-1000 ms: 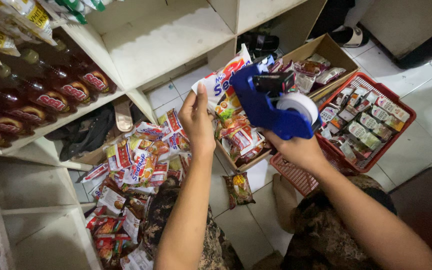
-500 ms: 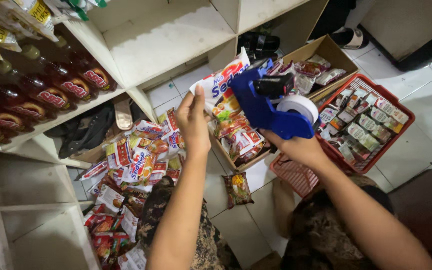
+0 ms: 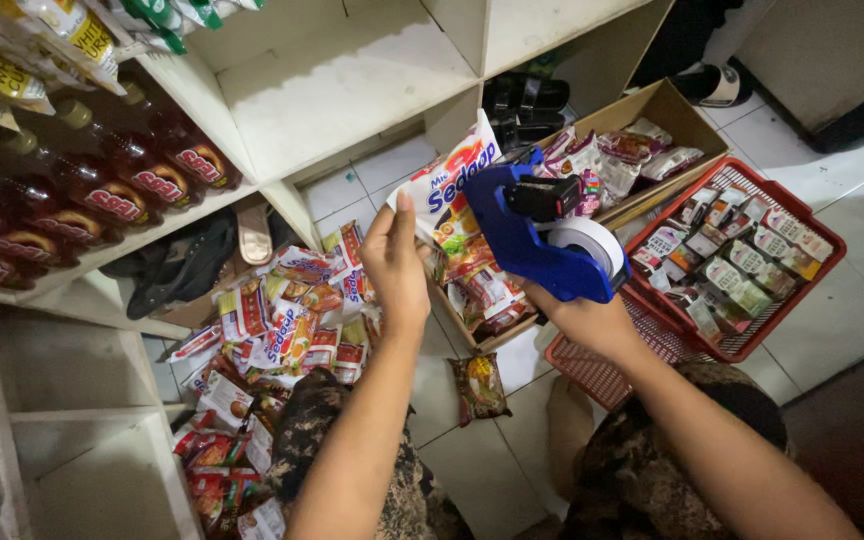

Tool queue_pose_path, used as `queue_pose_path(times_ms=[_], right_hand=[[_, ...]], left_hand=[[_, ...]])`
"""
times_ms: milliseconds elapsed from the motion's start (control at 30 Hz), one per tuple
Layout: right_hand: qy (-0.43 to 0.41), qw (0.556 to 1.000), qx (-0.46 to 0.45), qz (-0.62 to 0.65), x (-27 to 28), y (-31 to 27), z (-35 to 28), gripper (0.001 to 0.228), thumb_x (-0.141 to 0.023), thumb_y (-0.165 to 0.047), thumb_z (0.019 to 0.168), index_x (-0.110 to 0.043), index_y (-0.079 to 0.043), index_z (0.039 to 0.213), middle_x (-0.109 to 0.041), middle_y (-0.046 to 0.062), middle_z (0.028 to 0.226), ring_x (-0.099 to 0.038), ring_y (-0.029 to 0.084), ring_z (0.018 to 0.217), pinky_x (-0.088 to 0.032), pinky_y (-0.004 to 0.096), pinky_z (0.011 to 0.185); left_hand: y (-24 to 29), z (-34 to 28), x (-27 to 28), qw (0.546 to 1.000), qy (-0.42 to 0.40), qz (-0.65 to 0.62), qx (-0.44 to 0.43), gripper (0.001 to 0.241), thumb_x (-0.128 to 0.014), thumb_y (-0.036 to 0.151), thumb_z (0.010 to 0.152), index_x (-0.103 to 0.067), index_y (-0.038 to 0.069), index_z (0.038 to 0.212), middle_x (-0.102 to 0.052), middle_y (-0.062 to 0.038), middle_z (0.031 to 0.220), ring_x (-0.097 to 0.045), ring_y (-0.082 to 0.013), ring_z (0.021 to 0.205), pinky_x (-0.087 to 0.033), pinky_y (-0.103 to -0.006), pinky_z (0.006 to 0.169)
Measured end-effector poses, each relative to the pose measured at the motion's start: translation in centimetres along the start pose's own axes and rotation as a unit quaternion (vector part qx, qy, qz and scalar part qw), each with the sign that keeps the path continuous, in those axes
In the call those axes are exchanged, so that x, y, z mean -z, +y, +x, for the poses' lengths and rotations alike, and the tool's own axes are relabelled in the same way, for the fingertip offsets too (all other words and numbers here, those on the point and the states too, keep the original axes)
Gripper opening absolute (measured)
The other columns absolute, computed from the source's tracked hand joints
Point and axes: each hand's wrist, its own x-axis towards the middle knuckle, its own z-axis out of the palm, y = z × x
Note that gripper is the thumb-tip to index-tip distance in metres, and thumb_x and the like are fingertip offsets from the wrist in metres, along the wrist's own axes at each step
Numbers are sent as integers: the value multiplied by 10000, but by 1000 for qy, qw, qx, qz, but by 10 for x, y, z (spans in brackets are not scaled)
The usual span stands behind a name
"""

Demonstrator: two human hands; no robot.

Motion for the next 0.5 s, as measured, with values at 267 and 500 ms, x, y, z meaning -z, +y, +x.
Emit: queue_pose_path(times_ms=[267, 500], right_hand=[[67, 993, 87, -51, 0, -21, -1, 172, -727, -144, 899, -683, -39, 1028, -708, 98, 823, -700, 213, 722, -550, 349, 642], [49, 997, 44, -36, 5, -21, -8, 149, -731, -128, 890, -701, -45, 1010, -718, 96, 824, -707, 201, 713, -554, 342, 644]], left_hand=[[0, 1, -6, 995, 10, -93, -37, 291, -677, 368, 1048, -717, 91, 967, -521, 110, 744, -431, 6, 646, -373, -194, 553], [2, -1, -9, 988, 18, -153, -17, 290, -682, 349, 981, -741, 73, 1047, -634, 55, 765, -499, -27, 601, -368, -208, 509]])
